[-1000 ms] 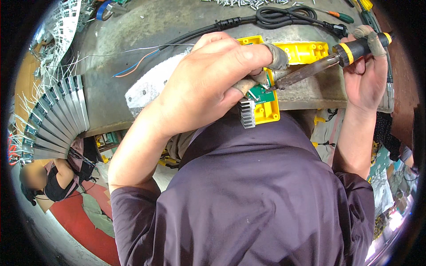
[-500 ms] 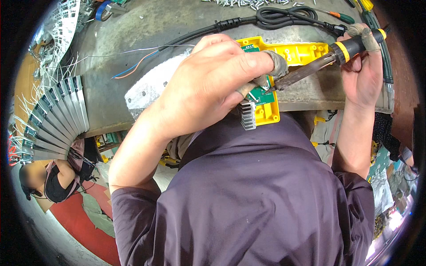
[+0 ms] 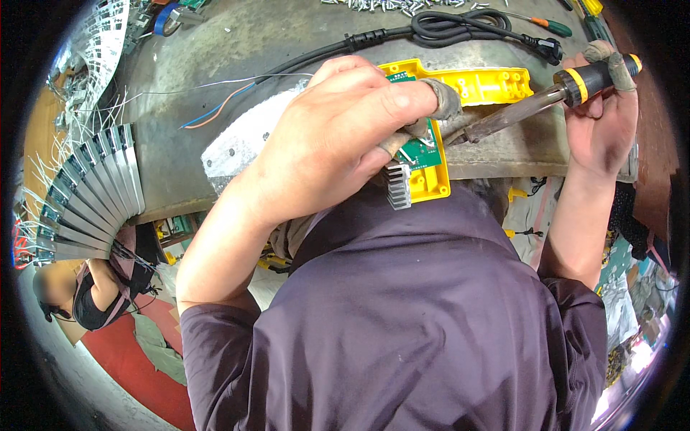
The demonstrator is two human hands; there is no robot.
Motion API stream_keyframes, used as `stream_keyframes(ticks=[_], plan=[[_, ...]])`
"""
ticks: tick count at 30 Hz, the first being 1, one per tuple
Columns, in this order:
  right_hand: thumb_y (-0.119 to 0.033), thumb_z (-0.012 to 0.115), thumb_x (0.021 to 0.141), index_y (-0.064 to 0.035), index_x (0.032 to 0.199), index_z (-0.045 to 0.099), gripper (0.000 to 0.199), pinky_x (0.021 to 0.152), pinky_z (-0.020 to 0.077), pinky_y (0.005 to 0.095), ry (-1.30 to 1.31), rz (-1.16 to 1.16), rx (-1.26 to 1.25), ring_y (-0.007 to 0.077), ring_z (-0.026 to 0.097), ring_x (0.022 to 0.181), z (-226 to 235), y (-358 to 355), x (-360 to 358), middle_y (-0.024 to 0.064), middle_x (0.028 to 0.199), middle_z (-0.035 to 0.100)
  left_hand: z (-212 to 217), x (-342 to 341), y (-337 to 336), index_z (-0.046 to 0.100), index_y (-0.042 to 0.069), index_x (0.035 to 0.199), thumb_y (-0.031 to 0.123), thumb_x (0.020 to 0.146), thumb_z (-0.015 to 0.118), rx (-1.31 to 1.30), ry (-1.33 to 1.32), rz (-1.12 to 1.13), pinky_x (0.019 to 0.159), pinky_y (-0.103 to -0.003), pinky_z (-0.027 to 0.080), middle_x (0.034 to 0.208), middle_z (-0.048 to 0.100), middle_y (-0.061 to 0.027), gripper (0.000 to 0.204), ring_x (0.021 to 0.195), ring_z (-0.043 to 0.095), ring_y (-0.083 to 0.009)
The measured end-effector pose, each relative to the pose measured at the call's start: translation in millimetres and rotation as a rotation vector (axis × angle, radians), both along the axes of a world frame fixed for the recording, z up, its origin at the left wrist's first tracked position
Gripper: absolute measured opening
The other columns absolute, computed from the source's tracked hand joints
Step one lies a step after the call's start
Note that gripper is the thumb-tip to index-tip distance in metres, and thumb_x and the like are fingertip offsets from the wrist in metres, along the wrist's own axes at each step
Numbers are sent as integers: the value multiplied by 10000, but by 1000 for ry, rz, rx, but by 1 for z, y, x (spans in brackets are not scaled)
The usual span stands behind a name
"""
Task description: Assembling components and soldering wires inside a yellow handheld electronic device housing.
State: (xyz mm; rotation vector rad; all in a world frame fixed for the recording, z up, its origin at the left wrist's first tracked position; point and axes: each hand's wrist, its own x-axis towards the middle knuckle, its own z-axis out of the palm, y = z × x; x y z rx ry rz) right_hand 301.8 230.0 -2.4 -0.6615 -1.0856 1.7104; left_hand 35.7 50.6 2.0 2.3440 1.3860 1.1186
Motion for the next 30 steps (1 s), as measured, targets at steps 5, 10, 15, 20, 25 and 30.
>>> stream_keyframes(ticks=[5,10,15,20,25,30], plan=[[-251,522,957,53,1128,567,352,722,380,259,43,56,-16,93,388,628,0,2,4,-14,571,383,0,0,0,559,65,1040,-45,596,789,-22,4,-1,855,-436,491,805,640,-76,513,840,629,-328],[-243,520,958,52,1127,571,344,718,378,265,26,-44,-5,91,373,623,4,5,6,-17,577,381,0,0,-1,565,55,1016,-41,607,780,-14,4,6,855,-438,486,810,637,-83,472,832,630,-328],[-231,513,963,47,1111,579,322,714,378,257,19,-91,35,86,360,595,10,1,-3,-5,626,426,3,0,0,570,51,1012,-42,614,768,-50,5,9,848,-439,481,813,629,-91,454,826,627,-325],[-217,509,965,40,1078,580,289,659,362,234,62,-7,43,62,341,566,16,4,3,-11,640,434,3,0,0,590,50,973,-41,623,756,-106,-34,-2,837,-436,476,827,617,-92,398,830,607,-325],[-221,517,965,29,1049,593,274,609,326,232,151,135,54,59,321,561,5,8,2,-22,638,429,1,-3,-3,620,47,1029,-42,682,701,-130,30,-26,883,-447,459,860,621,-93,367,862,596,-332],[-235,527,965,29,1051,596,285,613,320,239,107,-71,48,64,311,570,9,1,-4,-31,614,411,3,-5,-6,598,24,1091,236,725,755,-102,-38,-46,919,-481,434,934,632,-99,451,887,593,-333]])
